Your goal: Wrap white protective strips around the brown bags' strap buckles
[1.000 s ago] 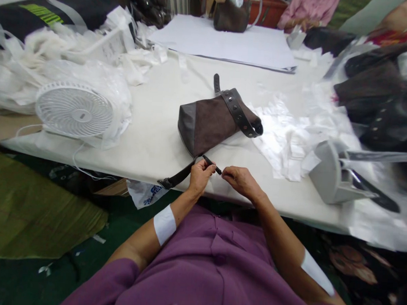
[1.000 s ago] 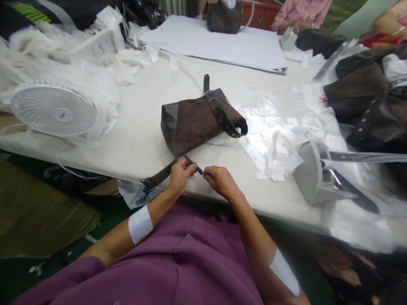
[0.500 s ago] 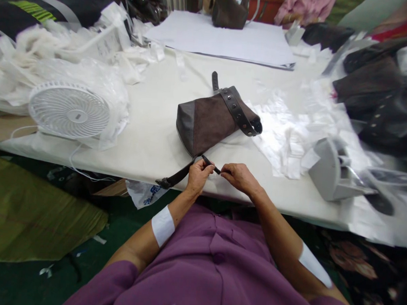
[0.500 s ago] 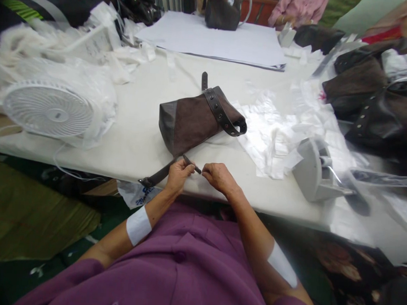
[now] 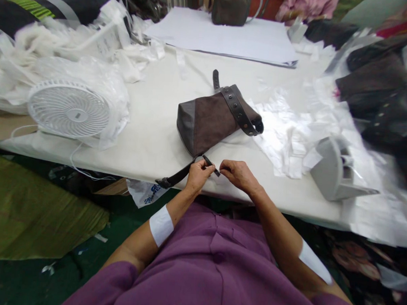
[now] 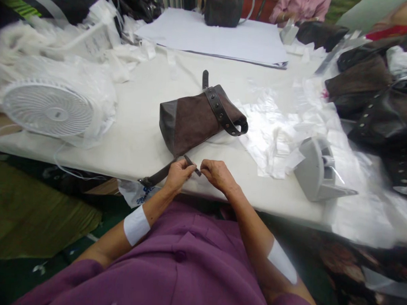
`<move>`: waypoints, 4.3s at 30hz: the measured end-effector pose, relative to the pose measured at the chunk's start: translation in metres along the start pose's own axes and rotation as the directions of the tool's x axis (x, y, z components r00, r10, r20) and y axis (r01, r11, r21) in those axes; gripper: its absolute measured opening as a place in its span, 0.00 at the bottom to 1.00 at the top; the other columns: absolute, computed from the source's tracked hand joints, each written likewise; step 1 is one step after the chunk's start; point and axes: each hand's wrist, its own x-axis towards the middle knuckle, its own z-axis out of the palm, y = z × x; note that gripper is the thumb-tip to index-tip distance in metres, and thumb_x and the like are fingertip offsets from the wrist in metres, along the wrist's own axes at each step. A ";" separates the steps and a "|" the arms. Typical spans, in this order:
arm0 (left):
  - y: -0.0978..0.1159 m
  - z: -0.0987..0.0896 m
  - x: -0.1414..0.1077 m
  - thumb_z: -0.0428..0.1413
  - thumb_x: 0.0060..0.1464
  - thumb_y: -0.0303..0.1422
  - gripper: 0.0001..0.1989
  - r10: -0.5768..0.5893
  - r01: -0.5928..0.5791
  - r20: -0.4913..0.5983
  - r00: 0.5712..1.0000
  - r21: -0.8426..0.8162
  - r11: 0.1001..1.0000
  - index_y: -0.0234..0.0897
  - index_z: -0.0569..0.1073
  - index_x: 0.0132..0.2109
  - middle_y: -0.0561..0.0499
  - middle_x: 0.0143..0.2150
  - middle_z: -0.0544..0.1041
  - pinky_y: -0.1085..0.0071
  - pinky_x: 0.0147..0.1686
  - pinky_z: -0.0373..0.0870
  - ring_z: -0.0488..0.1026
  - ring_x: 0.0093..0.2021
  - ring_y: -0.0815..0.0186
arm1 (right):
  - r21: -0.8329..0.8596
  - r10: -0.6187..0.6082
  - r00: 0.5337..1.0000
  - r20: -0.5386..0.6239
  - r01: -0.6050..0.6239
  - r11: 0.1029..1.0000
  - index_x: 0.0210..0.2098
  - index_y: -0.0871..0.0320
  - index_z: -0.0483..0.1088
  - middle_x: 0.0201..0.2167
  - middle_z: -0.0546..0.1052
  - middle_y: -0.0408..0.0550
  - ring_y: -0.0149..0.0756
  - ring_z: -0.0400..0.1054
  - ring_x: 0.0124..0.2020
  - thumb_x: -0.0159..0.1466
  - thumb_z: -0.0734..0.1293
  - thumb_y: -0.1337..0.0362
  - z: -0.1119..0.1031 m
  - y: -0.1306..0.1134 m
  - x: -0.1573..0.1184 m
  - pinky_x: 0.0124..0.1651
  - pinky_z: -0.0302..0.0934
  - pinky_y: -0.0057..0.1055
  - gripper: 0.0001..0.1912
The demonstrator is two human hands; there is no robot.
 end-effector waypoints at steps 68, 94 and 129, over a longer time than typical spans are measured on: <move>0.027 -0.012 0.012 0.50 0.57 0.23 0.06 -0.584 0.227 -0.078 0.808 -0.873 0.431 0.35 0.63 0.32 0.58 0.20 0.59 0.81 0.14 0.47 0.56 0.15 0.77 | 0.577 0.397 0.918 0.023 -0.336 0.744 0.19 0.59 0.66 0.15 0.65 0.40 0.27 0.55 0.19 0.51 0.66 0.57 0.050 -0.033 0.093 0.22 0.48 0.25 0.12; 0.013 -0.021 0.021 0.58 0.52 0.26 0.12 -0.575 0.331 0.031 0.818 -0.842 0.426 0.36 0.61 0.29 0.62 0.15 0.52 0.81 0.13 0.42 0.49 0.12 0.79 | 0.616 0.542 0.838 -0.068 -0.392 0.683 0.29 0.59 0.67 0.23 0.70 0.43 0.31 0.63 0.25 0.50 0.66 0.56 0.067 -0.038 0.089 0.27 0.58 0.27 0.13; 0.031 -0.023 0.013 0.55 0.48 0.24 0.09 -0.583 0.338 -0.134 0.802 -0.702 0.627 0.36 0.61 0.26 0.59 0.16 0.59 0.79 0.12 0.42 0.51 0.11 0.78 | 0.677 0.266 0.822 0.503 -0.566 0.470 0.20 0.59 0.66 0.11 0.63 0.37 0.23 0.51 0.13 0.46 0.68 0.61 0.033 -0.039 0.113 0.16 0.42 0.24 0.08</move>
